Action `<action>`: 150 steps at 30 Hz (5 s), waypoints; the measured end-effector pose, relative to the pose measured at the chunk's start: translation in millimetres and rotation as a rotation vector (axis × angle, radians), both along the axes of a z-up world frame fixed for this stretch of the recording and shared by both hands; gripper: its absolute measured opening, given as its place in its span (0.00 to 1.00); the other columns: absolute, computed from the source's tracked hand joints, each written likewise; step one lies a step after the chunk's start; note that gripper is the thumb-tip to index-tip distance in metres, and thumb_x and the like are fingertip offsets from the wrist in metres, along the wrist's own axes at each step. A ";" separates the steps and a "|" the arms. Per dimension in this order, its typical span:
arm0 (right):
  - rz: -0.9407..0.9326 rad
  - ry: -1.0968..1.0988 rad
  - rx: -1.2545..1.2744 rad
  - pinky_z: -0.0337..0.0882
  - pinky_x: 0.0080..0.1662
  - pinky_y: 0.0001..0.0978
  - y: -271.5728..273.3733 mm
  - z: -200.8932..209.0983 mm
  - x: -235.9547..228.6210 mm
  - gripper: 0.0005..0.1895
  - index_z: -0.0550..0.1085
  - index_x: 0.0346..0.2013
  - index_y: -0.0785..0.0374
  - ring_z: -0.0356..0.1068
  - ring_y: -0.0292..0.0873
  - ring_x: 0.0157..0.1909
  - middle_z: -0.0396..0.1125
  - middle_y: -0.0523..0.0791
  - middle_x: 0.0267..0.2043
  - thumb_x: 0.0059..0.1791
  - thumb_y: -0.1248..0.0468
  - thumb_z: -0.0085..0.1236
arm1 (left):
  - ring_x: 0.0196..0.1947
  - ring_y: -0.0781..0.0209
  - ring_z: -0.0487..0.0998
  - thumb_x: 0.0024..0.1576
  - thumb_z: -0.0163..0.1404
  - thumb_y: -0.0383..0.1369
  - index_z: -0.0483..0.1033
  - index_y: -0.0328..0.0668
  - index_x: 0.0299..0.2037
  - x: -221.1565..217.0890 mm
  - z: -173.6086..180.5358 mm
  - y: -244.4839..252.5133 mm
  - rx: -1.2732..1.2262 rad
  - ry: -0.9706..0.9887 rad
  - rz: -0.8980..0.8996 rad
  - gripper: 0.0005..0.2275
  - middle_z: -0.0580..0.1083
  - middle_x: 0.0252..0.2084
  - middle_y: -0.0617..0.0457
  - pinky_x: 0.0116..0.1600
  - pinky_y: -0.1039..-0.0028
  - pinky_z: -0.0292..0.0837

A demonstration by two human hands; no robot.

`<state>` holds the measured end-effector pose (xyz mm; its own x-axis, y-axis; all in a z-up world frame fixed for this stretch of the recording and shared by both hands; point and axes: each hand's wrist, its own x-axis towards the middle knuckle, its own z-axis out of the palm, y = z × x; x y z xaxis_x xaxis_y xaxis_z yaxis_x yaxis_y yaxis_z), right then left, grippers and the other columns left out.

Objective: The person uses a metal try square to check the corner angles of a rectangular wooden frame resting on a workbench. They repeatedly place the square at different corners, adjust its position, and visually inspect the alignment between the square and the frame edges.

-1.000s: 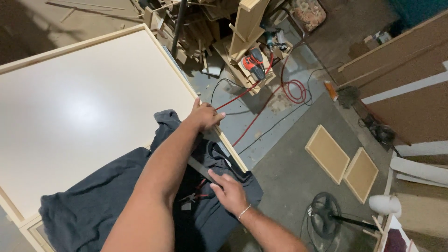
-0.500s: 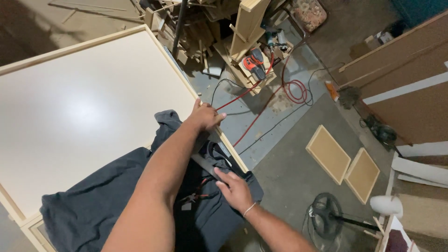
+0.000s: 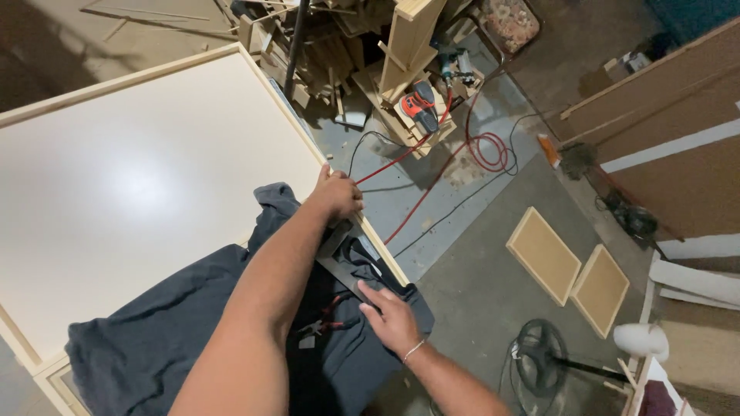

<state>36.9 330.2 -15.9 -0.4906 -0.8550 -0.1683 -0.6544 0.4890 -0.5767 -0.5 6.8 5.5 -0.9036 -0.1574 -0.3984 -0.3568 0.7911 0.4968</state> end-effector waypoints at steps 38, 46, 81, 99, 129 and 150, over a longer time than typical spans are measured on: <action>-0.071 -0.055 0.012 0.72 0.41 0.39 11.3 2.8 6.5 0.28 0.68 0.67 0.46 0.73 0.47 0.40 0.71 0.45 0.44 0.51 0.52 0.55 | 0.45 0.46 0.77 0.56 0.47 0.36 0.81 0.44 0.41 69.0 -2.3 -11.0 0.278 0.603 0.655 0.11 0.79 0.44 0.47 0.47 0.55 0.69; 0.126 0.276 0.017 0.77 0.41 0.41 11.2 -7.9 -17.6 0.25 0.73 0.61 0.44 0.75 0.49 0.41 0.73 0.43 0.38 0.49 0.52 0.60 | 0.39 0.50 0.78 0.55 0.53 0.43 0.75 0.50 0.29 239.5 -19.1 130.9 -0.120 0.376 0.501 0.09 0.74 0.29 0.52 0.44 0.60 0.75; 0.168 0.007 0.165 0.74 0.50 0.43 -8.0 22.5 -49.0 0.18 0.76 0.48 0.50 0.75 0.52 0.50 0.72 0.43 0.47 0.53 0.44 0.52 | 0.43 0.49 0.82 0.58 0.54 0.51 0.83 0.60 0.41 226.2 71.2 229.7 0.509 0.116 1.002 0.11 0.82 0.34 0.53 0.48 0.64 0.75; 0.681 0.301 1.018 0.72 0.48 0.35 -206.9 61.8 -188.8 0.15 0.80 0.32 0.53 0.79 0.41 0.35 0.77 0.38 0.25 0.43 0.50 0.51 | 0.63 0.47 0.72 0.53 0.53 0.54 0.75 0.47 0.58 229.3 -51.6 206.5 -0.757 0.464 0.909 0.27 0.73 0.62 0.45 0.67 0.56 0.63; 0.671 0.456 1.328 0.75 0.52 0.38 -275.6 112.9 -88.4 0.19 0.85 0.38 0.57 0.77 0.48 0.51 0.78 0.48 0.43 0.43 0.48 0.60 | 0.66 0.47 0.68 0.53 0.53 0.54 0.72 0.45 0.60 238.5 -57.8 204.1 -0.628 0.475 0.913 0.30 0.70 0.64 0.44 0.70 0.53 0.58; 0.726 0.389 0.019 0.74 0.38 0.42 -122.1 172.9 16.8 0.06 0.75 0.30 0.45 0.74 0.49 0.34 0.70 0.41 0.23 0.43 0.51 0.58 | 0.46 0.53 0.81 0.51 0.66 0.39 0.83 0.51 0.47 278.9 64.4 171.6 0.155 1.118 1.181 0.14 0.81 0.39 0.58 0.54 0.65 0.73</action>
<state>53.7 208.1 157.0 0.1574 -0.9804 -0.1183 -0.9628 -0.1257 -0.2391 278.4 178.4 69.9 -0.1508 -0.9545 0.2573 -0.1215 0.2762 0.9534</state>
